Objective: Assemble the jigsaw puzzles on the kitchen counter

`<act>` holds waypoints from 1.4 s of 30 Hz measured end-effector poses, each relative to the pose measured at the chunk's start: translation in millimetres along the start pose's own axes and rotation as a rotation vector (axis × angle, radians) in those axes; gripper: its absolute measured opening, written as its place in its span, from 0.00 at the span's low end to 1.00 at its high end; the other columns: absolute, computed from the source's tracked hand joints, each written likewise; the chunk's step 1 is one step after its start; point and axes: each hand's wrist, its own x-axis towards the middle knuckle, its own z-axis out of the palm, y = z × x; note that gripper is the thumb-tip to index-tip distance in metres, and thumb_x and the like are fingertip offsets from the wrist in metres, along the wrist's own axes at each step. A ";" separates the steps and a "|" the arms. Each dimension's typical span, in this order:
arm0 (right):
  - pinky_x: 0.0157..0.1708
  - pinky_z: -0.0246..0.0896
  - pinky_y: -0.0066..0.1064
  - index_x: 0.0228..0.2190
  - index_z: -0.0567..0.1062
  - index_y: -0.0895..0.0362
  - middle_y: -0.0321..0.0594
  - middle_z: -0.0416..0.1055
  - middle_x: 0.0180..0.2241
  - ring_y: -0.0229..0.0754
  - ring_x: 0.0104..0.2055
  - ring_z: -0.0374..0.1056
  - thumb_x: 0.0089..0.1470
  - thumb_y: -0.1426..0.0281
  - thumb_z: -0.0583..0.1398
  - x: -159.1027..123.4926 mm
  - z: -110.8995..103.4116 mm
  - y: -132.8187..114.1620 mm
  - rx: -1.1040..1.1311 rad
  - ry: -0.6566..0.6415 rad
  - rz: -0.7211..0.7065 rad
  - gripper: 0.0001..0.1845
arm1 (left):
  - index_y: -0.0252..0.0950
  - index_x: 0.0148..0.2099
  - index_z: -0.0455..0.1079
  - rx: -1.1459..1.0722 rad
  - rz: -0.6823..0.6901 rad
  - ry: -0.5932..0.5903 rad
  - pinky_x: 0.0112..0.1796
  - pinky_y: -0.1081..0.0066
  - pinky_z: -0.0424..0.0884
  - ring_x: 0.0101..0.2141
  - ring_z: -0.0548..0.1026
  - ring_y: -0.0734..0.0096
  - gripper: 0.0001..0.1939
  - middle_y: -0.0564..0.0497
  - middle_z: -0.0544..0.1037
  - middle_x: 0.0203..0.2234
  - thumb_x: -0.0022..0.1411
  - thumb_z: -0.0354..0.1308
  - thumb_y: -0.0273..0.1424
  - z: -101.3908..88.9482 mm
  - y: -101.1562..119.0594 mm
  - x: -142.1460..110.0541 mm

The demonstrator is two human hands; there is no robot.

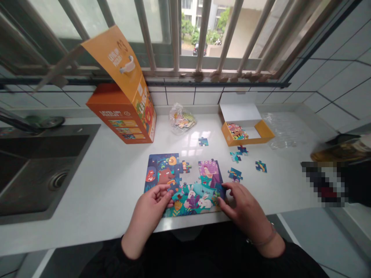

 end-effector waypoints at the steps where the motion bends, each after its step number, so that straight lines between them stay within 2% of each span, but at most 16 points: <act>1: 0.56 0.77 0.55 0.56 0.71 0.55 0.51 0.78 0.50 0.58 0.53 0.76 0.66 0.65 0.65 -1.9 -2.4 5.9 -0.012 0.000 0.006 0.20 | 0.37 0.48 0.80 0.027 -0.001 -0.001 0.36 0.64 0.83 0.31 0.85 0.59 0.29 0.48 0.86 0.32 0.52 0.73 0.53 -1.9 0.8 0.5; 4: 0.53 0.78 0.53 0.56 0.72 0.54 0.51 0.78 0.50 0.58 0.52 0.77 0.66 0.64 0.65 -5.4 -6.0 12.7 -0.023 -0.001 0.002 0.19 | 0.37 0.54 0.82 0.153 0.024 -0.036 0.37 0.63 0.83 0.32 0.86 0.58 0.28 0.48 0.87 0.33 0.59 0.68 0.49 -4.1 2.9 1.9; 7: 0.53 0.78 0.52 0.56 0.72 0.54 0.51 0.78 0.50 0.57 0.52 0.77 0.67 0.63 0.65 -4.0 -4.5 7.3 -0.012 -0.007 -0.008 0.19 | 0.41 0.57 0.82 0.368 0.205 -0.071 0.40 0.61 0.83 0.34 0.86 0.58 0.21 0.47 0.88 0.41 0.67 0.62 0.44 -3.9 2.7 3.6; 11: 0.55 0.77 0.53 0.56 0.73 0.53 0.50 0.79 0.50 0.57 0.53 0.76 0.67 0.61 0.66 1.2 1.2 0.2 0.011 -0.032 -0.016 0.19 | 0.40 0.61 0.79 0.611 0.579 0.082 0.51 0.57 0.80 0.47 0.83 0.56 0.19 0.44 0.85 0.50 0.74 0.55 0.34 -7.5 -4.0 4.4; 14: 0.55 0.76 0.54 0.57 0.73 0.53 0.51 0.78 0.52 0.57 0.54 0.76 0.68 0.60 0.65 2.0 4.9 6.1 0.014 0.006 -0.022 0.20 | 0.39 0.57 0.76 0.736 0.758 0.188 0.55 0.54 0.77 0.52 0.80 0.56 0.15 0.43 0.83 0.51 0.76 0.52 0.28 -17.3 -11.8 1.6; 17: 0.54 0.77 0.55 0.59 0.72 0.54 0.53 0.77 0.53 0.58 0.53 0.76 0.69 0.59 0.65 -0.7 7.8 19.9 -0.004 0.082 -0.015 0.22 | 0.37 0.55 0.75 0.864 0.870 0.228 0.54 0.53 0.75 0.51 0.77 0.54 0.10 0.42 0.81 0.49 0.76 0.55 0.28 -28.0 -20.9 -5.2; 21: 0.51 0.77 0.54 0.57 0.73 0.54 0.53 0.77 0.51 0.58 0.52 0.76 0.68 0.57 0.65 -3.2 12.5 34.1 -0.037 0.153 0.015 0.22 | 0.39 0.54 0.75 1.008 0.870 0.192 0.52 0.53 0.73 0.52 0.77 0.52 0.08 0.42 0.80 0.51 0.77 0.57 0.31 -31.0 -33.9 -15.3; 23: 0.51 0.77 0.54 0.56 0.73 0.55 0.52 0.77 0.50 0.58 0.52 0.76 0.68 0.57 0.65 -3.2 14.9 36.1 -0.049 0.155 0.016 0.21 | 0.40 0.51 0.76 1.039 0.848 0.181 0.51 0.54 0.72 0.52 0.77 0.52 0.07 0.43 0.80 0.50 0.77 0.57 0.31 -29.0 -38.6 -17.5; 25: 0.50 0.77 0.52 0.56 0.73 0.55 0.52 0.77 0.50 0.58 0.51 0.76 0.68 0.57 0.65 -3.1 16.7 36.1 -0.058 0.154 0.012 0.21 | 0.39 0.53 0.75 1.031 0.852 0.192 0.52 0.54 0.71 0.52 0.78 0.53 0.08 0.43 0.81 0.50 0.77 0.57 0.31 -27.4 -41.0 -17.6; 28: 0.48 0.77 0.50 0.56 0.72 0.55 0.53 0.77 0.49 0.57 0.50 0.76 0.68 0.56 0.65 -3.7 18.1 35.7 -0.067 0.167 0.027 0.22 | 0.40 0.61 0.73 1.023 0.875 0.203 0.53 0.54 0.70 0.53 0.77 0.53 0.14 0.43 0.80 0.53 0.77 0.58 0.33 -27.0 -40.7 -16.3; 33: 0.53 0.75 0.53 0.55 0.72 0.55 0.52 0.77 0.49 0.58 0.51 0.76 0.68 0.54 0.64 -3.5 17.7 36.4 -0.072 0.127 0.015 0.22 | 0.42 0.56 0.76 1.105 0.818 0.162 0.52 0.53 0.69 0.52 0.76 0.51 0.11 0.43 0.79 0.52 0.77 0.58 0.36 -25.8 -37.1 -16.3; 39: 0.50 0.76 0.52 0.55 0.73 0.54 0.52 0.77 0.49 0.57 0.49 0.76 0.69 0.53 0.64 -3.2 17.9 36.5 -0.076 0.125 0.030 0.22 | 0.40 0.59 0.74 1.097 0.825 0.177 0.54 0.52 0.68 0.54 0.75 0.50 0.13 0.42 0.78 0.54 0.77 0.58 0.37 -24.8 -39.2 -16.4; 42: 0.51 0.76 0.51 0.55 0.73 0.55 0.52 0.77 0.49 0.57 0.49 0.76 0.68 0.53 0.64 -3.3 18.2 36.7 -0.082 0.138 0.025 0.23 | 0.40 0.56 0.73 1.091 0.825 0.171 0.53 0.53 0.68 0.53 0.75 0.51 0.10 0.43 0.79 0.54 0.77 0.58 0.36 -24.6 -38.4 -16.8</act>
